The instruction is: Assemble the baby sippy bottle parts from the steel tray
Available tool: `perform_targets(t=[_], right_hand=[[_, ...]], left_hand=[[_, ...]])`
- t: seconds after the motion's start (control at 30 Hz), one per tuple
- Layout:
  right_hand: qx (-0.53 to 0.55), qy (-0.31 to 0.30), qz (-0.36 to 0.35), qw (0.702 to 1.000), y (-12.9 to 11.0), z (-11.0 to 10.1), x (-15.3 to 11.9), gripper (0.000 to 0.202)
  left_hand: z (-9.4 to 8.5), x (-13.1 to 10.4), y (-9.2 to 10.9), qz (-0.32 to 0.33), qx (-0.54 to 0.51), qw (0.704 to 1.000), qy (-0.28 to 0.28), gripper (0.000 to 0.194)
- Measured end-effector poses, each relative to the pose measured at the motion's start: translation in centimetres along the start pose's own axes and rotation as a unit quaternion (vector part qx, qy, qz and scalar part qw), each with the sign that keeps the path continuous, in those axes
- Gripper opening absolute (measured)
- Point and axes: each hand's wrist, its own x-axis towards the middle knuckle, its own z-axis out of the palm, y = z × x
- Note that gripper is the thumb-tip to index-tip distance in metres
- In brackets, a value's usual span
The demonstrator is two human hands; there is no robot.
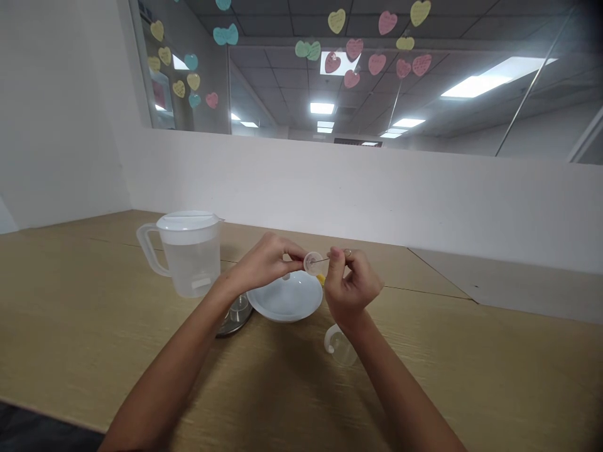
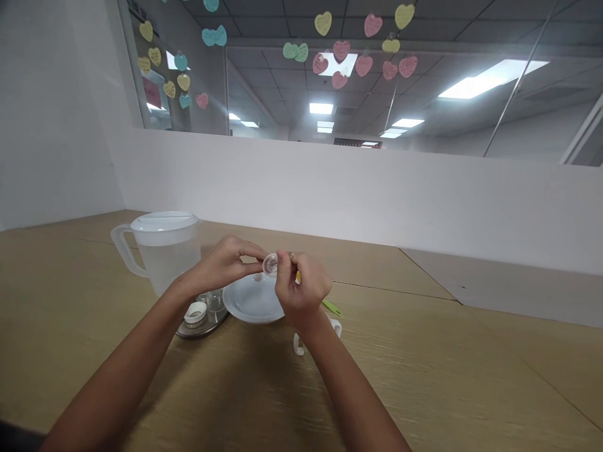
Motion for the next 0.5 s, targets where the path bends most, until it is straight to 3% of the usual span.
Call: perform_targets(t=[0.33,0.5], right_hand=[[0.045,-0.051,0.107,0.992,1.3,0.8,-0.8,0.03],[0.045,-0.112,0.093,0.988,2.0,1.5,-1.5,0.033]], left_hand=[[0.3,0.0,0.1,-0.005,-0.009,1.0,0.001,0.014],[0.5,0.3,-0.6,-0.02,0.009,1.0,0.007,0.015]])
